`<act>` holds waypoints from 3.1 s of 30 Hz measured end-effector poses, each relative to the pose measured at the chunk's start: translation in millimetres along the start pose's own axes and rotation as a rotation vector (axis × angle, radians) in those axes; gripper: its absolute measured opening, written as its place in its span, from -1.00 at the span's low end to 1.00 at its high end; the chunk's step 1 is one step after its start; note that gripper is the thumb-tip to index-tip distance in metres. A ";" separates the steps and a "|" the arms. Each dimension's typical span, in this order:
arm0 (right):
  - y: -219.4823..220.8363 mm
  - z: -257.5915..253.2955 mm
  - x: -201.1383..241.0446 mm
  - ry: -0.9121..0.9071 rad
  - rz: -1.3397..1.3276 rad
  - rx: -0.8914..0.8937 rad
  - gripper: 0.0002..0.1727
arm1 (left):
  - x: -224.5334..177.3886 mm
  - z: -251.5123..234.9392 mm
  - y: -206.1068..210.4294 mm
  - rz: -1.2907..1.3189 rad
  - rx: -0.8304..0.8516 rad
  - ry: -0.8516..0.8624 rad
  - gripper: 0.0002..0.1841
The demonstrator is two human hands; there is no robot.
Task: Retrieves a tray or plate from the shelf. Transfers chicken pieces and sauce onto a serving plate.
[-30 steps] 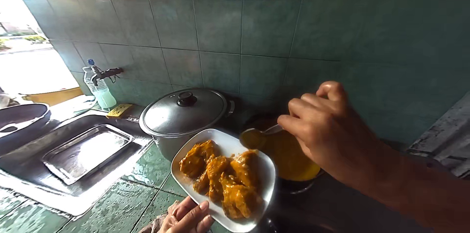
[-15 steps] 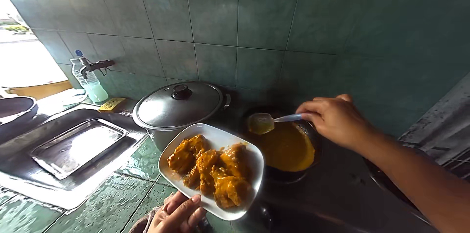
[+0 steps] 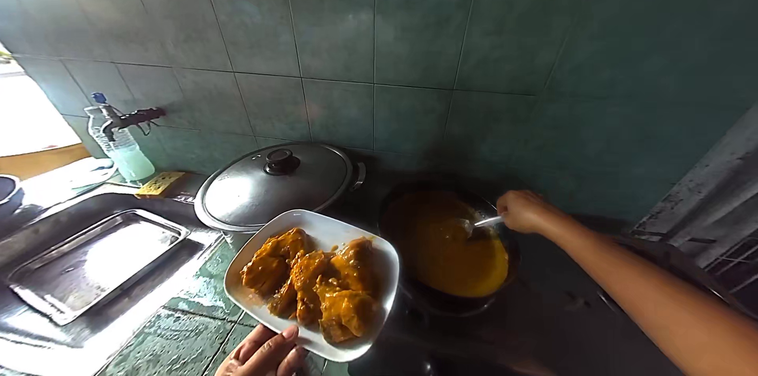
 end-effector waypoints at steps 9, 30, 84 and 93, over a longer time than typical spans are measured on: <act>4.1 18.7 45.1 -0.212 -0.360 0.116 -0.76 | -1.3 -12.9 0.8 -0.049 0.001 -0.029 -0.83; -128.3 159.6 75.4 -0.757 -0.148 -0.822 -0.82 | 35.4 -26.3 73.9 -0.007 -0.076 -0.143 -0.84; 183.5 231.4 68.2 -0.230 -0.872 0.196 -0.55 | -20.4 -0.6 11.3 -0.029 -0.201 0.082 -0.82; -2.1 148.9 20.8 -0.353 -0.115 -0.572 -0.83 | -19.1 4.1 23.8 -0.029 -0.164 0.031 -0.81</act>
Point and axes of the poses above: each hand's wrist, its own z-axis away from the middle knuckle, its own y-axis out of the palm, x = y × z, the point moved 6 cm from there along -z, towards the middle knuckle, and after that the axes turned 8 degrees about y, right-handed, at the moved point
